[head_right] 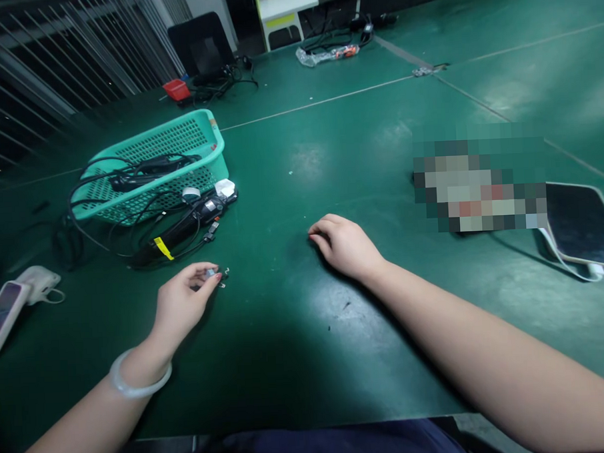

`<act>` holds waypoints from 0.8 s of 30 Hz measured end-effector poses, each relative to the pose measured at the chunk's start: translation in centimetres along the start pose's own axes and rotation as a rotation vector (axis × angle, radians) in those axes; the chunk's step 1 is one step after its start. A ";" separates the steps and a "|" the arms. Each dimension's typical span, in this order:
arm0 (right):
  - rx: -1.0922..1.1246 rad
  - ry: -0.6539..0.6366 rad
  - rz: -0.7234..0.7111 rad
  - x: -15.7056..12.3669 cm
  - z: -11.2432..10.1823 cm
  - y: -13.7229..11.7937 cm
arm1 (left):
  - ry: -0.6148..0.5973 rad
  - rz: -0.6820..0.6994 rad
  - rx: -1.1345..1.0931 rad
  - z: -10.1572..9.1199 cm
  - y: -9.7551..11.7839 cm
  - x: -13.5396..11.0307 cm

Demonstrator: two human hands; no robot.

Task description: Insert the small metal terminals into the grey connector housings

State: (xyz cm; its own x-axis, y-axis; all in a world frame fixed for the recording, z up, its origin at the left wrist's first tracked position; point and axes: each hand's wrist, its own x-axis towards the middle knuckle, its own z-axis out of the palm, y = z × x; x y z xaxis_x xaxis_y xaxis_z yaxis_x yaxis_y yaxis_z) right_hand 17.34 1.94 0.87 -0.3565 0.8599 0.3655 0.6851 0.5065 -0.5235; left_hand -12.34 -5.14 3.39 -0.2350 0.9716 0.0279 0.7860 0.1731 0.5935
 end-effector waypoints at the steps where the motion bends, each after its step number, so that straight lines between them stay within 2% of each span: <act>1: 0.001 -0.006 0.000 0.0 0.0 0.0 | -0.011 0.018 0.012 0.3 0.1 0.1; 4: 0.011 -0.022 0.002 0.0 0.1 -0.1 | -0.022 0.078 -0.012 1.5 0.3 0.4; 7: 0.023 -0.039 -0.001 -0.1 0.2 -0.1 | -0.040 0.138 -0.141 3.6 1.6 1.0; 12: 0.048 -0.087 -0.007 -0.2 0.4 -0.1 | -0.095 0.171 -0.534 8.9 7.1 2.7; 15: 0.065 -0.133 -0.006 -0.3 0.4 -0.4 | -0.196 0.053 -0.940 11.1 10.7 3.5; 17: 0.067 -0.148 -0.005 -0.4 0.5 -0.7 | -0.279 -0.073 -1.211 11.4 12.2 3.7; 19: 0.061 -0.148 -0.009 -0.4 0.8 -1.0 | -0.309 -0.155 -1.354 11.0 12.8 3.6; 24: 0.017 -0.169 -0.014 -0.1 1.7 -1.5 | -0.264 -0.226 -1.366 9.7 11.2 2.9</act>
State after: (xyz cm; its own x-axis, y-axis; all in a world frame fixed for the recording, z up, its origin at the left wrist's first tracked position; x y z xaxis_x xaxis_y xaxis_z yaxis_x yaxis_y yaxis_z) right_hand 15.29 1.22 0.30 -0.4683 0.8507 0.2389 0.6692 0.5180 -0.5328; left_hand 1.33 1.17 2.32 -0.0477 0.9718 -0.2309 -0.4565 0.1844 0.8704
